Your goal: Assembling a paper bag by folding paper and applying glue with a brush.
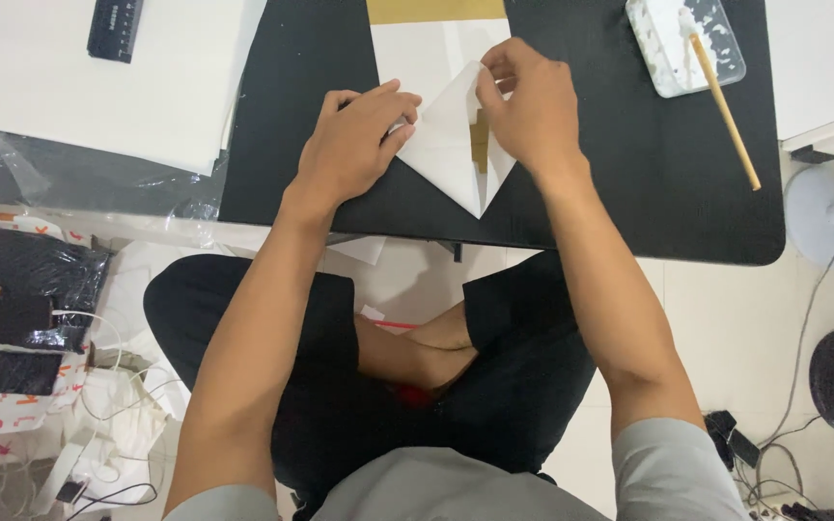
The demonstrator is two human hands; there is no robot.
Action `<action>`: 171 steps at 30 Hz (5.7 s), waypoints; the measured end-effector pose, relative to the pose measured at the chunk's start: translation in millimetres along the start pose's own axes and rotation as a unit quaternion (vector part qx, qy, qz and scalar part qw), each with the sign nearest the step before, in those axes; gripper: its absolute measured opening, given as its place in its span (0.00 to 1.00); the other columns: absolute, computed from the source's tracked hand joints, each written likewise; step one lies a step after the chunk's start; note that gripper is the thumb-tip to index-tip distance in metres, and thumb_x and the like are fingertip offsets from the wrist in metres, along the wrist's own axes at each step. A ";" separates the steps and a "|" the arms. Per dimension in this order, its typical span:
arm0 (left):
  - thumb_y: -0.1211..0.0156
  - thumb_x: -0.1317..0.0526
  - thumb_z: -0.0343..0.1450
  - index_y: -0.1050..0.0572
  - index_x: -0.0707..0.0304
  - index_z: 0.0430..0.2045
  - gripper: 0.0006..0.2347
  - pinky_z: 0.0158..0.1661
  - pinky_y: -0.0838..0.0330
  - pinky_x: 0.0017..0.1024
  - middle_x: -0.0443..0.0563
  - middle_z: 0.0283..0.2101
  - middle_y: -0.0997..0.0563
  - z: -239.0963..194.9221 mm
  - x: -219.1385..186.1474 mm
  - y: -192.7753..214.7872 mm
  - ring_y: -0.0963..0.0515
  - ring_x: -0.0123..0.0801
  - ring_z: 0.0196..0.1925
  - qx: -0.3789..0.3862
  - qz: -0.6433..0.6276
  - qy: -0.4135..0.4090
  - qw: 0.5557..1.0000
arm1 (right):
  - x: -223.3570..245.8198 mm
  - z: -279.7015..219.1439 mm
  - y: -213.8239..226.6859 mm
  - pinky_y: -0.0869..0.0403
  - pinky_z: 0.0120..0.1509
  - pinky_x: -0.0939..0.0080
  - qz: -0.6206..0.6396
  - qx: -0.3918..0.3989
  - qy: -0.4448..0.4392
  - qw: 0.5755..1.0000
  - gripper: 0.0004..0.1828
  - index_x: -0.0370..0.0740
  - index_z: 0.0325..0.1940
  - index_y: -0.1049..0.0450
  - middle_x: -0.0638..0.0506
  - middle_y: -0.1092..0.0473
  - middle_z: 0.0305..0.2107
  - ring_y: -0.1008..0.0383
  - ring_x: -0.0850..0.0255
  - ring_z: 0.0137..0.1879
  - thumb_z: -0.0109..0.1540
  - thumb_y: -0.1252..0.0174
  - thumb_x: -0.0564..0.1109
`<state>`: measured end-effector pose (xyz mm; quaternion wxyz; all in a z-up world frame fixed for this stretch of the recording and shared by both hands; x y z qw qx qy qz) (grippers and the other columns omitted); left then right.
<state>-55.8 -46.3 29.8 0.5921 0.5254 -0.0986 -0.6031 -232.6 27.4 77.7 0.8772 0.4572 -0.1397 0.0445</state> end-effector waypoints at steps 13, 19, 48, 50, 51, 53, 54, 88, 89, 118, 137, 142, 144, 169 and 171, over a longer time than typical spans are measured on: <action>0.43 0.65 0.75 0.25 0.57 0.41 0.03 0.56 0.42 0.37 0.42 0.55 0.18 -0.5 -5.4 1.6 0.28 0.33 0.68 -0.015 0.014 -0.017 1.000 | -61.9 -45.8 -2.6 0.35 0.37 0.66 0.194 0.117 -0.022 0.974 0.11 0.35 0.50 0.23 0.52 0.32 0.31 0.37 0.65 0.31 0.65 0.34 0.32; 0.41 0.67 0.75 0.27 0.56 0.39 0.03 0.56 0.41 0.35 0.41 0.54 0.17 0.3 -10.7 6.3 0.28 0.32 0.67 -0.025 0.014 -0.023 0.999 | -43.0 -46.2 7.8 0.32 0.43 0.63 0.168 0.073 0.008 0.983 0.06 0.33 0.44 0.23 0.49 0.29 0.37 0.32 0.61 0.36 0.64 0.35 0.31; 0.40 0.66 0.76 0.24 0.58 0.43 0.05 0.59 0.40 0.36 0.43 0.56 0.17 0.0 -9.8 3.2 0.28 0.32 0.67 -0.019 0.031 -0.031 0.999 | 11.8 -108.4 31.7 0.36 0.71 0.53 0.114 0.137 0.166 0.970 0.18 0.40 0.45 0.15 0.48 0.30 0.57 0.32 0.52 0.64 0.54 0.40 0.29; 0.40 0.66 0.76 0.25 0.60 0.43 0.04 0.58 0.40 0.34 0.42 0.55 0.17 0.0 -11.3 4.7 0.27 0.31 0.66 -0.021 0.023 -0.027 0.999 | 19.7 -111.6 32.0 0.38 0.74 0.44 0.126 0.150 0.199 0.960 0.23 0.42 0.46 0.16 0.48 0.29 0.55 0.32 0.50 0.66 0.50 0.42 0.30; 0.40 0.66 0.76 0.25 0.60 0.43 0.04 0.58 0.40 0.34 0.42 0.55 0.17 0.1 -10.9 5.1 0.27 0.31 0.66 -0.021 0.022 -0.027 0.999 | 19.8 -112.8 31.6 0.38 0.74 0.44 0.126 0.150 0.199 0.960 0.23 0.42 0.46 0.16 0.48 0.29 0.55 0.32 0.50 0.66 0.50 0.42 0.30; 0.41 0.65 0.76 0.23 0.60 0.47 0.07 0.58 0.41 0.35 0.43 0.55 0.18 -0.5 -11.6 5.2 0.27 0.32 0.66 -0.019 0.026 -0.031 0.999 | 19.7 -117.2 27.2 0.41 0.78 0.36 0.110 0.174 0.199 0.958 0.25 0.44 0.49 0.17 0.49 0.28 0.55 0.34 0.46 0.70 0.51 0.43 0.31; 0.41 0.65 0.76 0.23 0.60 0.47 0.07 0.58 0.41 0.35 0.43 0.55 0.18 -1.2 -10.7 4.1 0.27 0.32 0.66 -0.019 0.025 -0.030 0.999 | 20.3 -117.9 27.6 0.41 0.78 0.36 0.110 0.175 0.199 0.958 0.25 0.44 0.49 0.17 0.49 0.28 0.55 0.34 0.46 0.70 0.51 0.43 0.31; 0.37 0.65 0.75 0.23 0.56 0.38 0.02 0.57 0.39 0.35 0.39 0.54 0.17 -4.4 -4.4 4.3 0.27 0.29 0.66 -0.060 0.029 -0.040 0.997 | 54.4 -114.7 -3.5 0.56 0.71 0.30 -0.114 0.133 0.182 0.968 0.28 0.53 0.66 0.19 0.45 0.58 0.79 0.62 0.48 0.83 0.71 0.41 0.70; 0.37 0.65 0.75 0.24 0.56 0.37 0.02 0.56 0.39 0.35 0.39 0.54 0.17 -4.7 -5.3 4.4 0.27 0.30 0.66 -0.063 0.033 -0.047 0.996 | 51.6 -116.5 -2.4 0.55 0.70 0.29 -0.099 0.144 0.164 0.971 0.28 0.53 0.66 0.20 0.45 0.57 0.79 0.60 0.48 0.82 0.69 0.41 0.69; 0.42 0.65 0.75 0.26 0.56 0.35 0.01 0.58 0.43 0.36 0.42 0.56 0.18 -0.3 -2.0 -0.7 0.28 0.32 0.68 0.006 -0.012 -0.014 1.000 | -49.6 -38.9 1.5 0.29 0.41 0.65 0.195 0.108 0.004 0.975 0.22 0.30 0.61 0.26 0.47 0.21 0.41 0.27 0.62 0.37 0.63 0.34 0.31; 0.42 0.65 0.75 0.27 0.57 0.35 0.01 0.58 0.44 0.36 0.41 0.57 0.18 -0.2 0.0 -1.1 0.29 0.31 0.68 0.008 -0.017 -0.013 1.000 | -52.9 4.6 -37.7 0.32 0.38 0.73 0.312 0.119 -0.075 0.940 0.21 0.36 0.58 0.24 0.52 0.20 0.34 0.28 0.71 0.34 0.61 0.31 0.31; 0.41 0.64 0.75 0.26 0.56 0.35 0.01 0.58 0.43 0.37 0.41 0.57 0.18 -0.4 3.0 -2.5 0.29 0.31 0.68 -0.001 -0.007 -0.012 1.000 | -39.7 14.5 -34.9 0.29 0.40 0.70 0.297 0.079 -0.025 0.951 0.21 0.36 0.57 0.24 0.49 0.19 0.35 0.26 0.68 0.35 0.61 0.29 0.31; 0.42 0.64 0.76 0.25 0.55 0.35 0.00 0.58 0.42 0.38 0.41 0.57 0.18 0.0 3.4 -2.5 0.29 0.31 0.68 0.000 -0.001 -0.010 1.000 | -36.4 16.1 -34.0 0.30 0.39 0.70 0.315 0.073 -0.012 0.946 0.20 0.36 0.57 0.24 0.48 0.20 0.36 0.29 0.68 0.35 0.62 0.29 0.31; 0.34 0.63 0.72 0.20 0.62 0.29 0.04 0.59 0.36 0.37 0.41 0.62 0.23 0.6 9.5 -1.0 0.21 0.37 0.53 -0.024 -0.017 0.003 1.000 | 9.2 38.3 -65.3 0.48 0.67 0.40 0.028 0.224 0.180 0.957 0.13 0.53 0.49 0.17 0.51 0.31 0.63 0.35 0.52 0.67 0.63 0.30 0.56; 0.33 0.64 0.71 0.21 0.64 0.27 0.04 0.58 0.36 0.37 0.42 0.62 0.23 0.9 7.0 1.4 0.20 0.38 0.51 -0.030 -0.039 -0.002 0.999 | 19.9 41.8 -83.0 0.55 0.69 0.38 -0.022 0.265 0.193 0.945 0.14 0.57 0.47 0.16 0.52 0.33 0.66 0.40 0.54 0.72 0.60 0.31 0.59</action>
Point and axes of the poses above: each hand's wrist, its own z-axis towards the middle knuckle, its own y-axis out of the back of the hand, x = y × z, the point moved 8 cm from there along z, towards the middle knuckle
